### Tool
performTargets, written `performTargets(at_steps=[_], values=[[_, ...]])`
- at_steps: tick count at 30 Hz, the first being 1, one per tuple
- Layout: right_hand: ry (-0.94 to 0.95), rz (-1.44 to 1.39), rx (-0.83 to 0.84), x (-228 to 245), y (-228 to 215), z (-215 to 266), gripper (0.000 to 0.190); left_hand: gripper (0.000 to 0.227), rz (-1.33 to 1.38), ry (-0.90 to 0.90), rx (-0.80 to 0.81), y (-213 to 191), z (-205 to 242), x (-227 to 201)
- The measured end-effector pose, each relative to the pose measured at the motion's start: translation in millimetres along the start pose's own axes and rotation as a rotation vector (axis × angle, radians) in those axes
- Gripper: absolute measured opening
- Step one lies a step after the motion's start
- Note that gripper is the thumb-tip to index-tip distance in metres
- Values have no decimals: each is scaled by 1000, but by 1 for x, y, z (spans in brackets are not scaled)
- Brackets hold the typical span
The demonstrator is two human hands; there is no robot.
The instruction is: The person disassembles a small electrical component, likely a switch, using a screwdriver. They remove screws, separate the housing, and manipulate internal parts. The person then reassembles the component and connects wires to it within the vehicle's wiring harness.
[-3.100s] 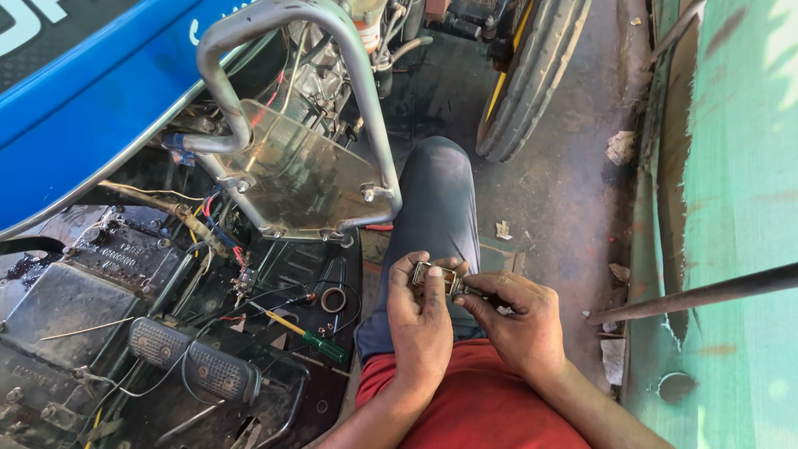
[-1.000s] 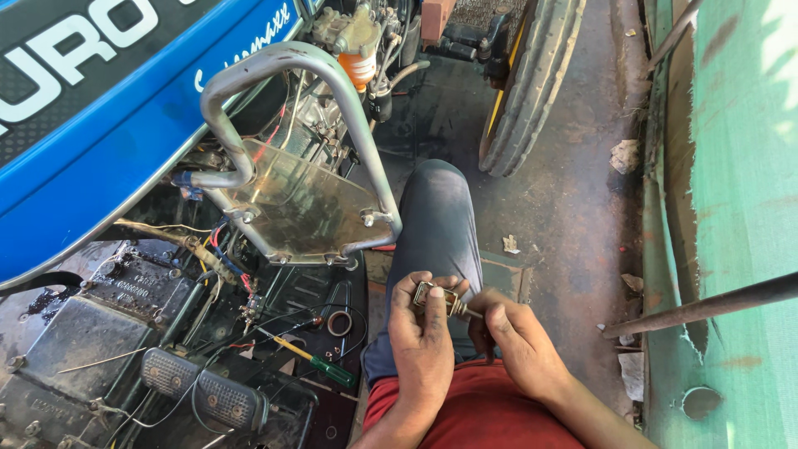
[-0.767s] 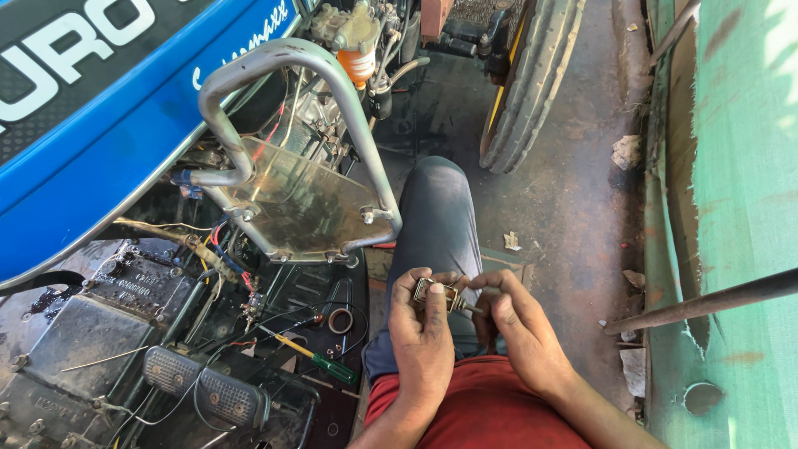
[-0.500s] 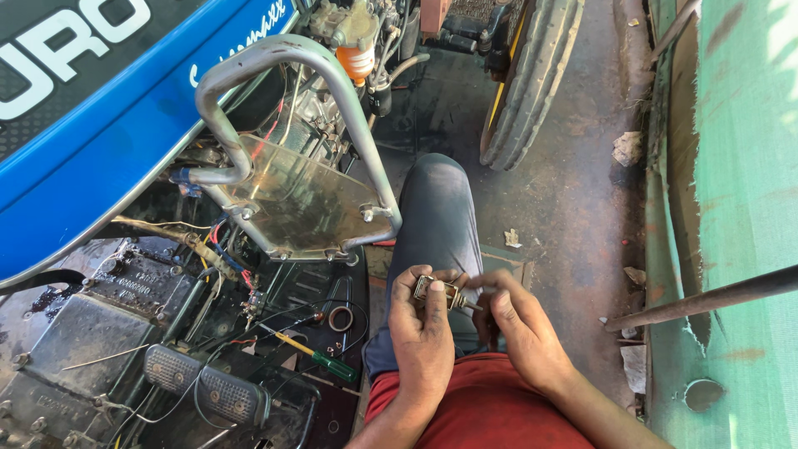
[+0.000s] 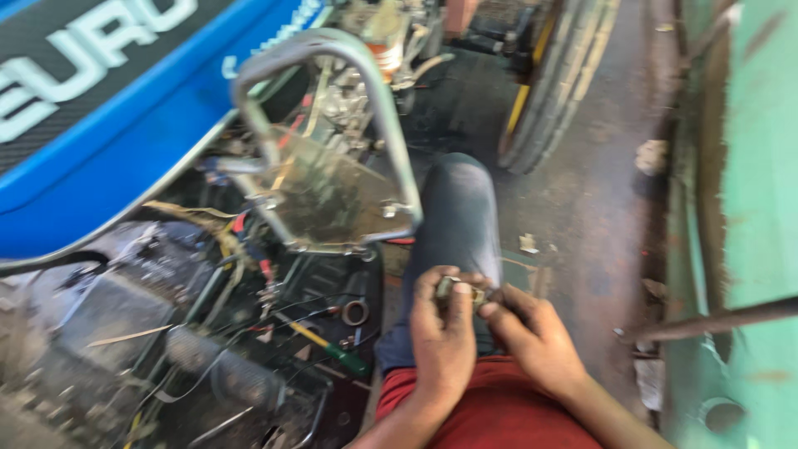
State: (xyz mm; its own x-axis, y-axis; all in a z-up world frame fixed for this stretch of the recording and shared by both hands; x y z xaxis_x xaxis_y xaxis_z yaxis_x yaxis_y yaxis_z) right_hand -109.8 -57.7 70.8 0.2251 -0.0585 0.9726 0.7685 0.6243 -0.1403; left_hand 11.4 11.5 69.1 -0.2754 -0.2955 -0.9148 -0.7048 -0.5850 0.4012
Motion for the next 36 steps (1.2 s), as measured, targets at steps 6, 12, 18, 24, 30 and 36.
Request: performTargets(at_steps=[6,12,18,24,30,36], values=[[-8,-96,24,-17,-2,-7,17,19,83,-44,3,1,0,-4],[5,-124,43,-19,-1,-10,28,19,98,-69,23,-1,2,-7],[62,-157,42,-11,4,-7,22,19,43,-8,48,-3,3,-7],[493,-645,255,-17,14,-22,31,20,68,6,37,-15,0,-11],[649,-374,410,-12,50,-71,42,25,-72,-7,-132,-51,-10,-14],[-144,232,420,18,114,-117,22,30,49,-81,-380,-143,-10,3]])
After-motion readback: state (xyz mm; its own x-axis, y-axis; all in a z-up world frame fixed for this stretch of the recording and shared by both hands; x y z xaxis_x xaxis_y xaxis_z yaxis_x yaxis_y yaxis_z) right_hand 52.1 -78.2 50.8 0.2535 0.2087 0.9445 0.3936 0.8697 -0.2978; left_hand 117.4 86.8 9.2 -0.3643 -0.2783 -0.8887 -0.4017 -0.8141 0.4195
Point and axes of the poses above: each hand's wrist, its own z-axis away from the middle knuckle, its own y-axis out of the palm, x = y × z, the point moved 2 cm from there along -z, towards the middle knuckle, and after that the axes turned 2 degrees about -y, right-handed, at the moved point
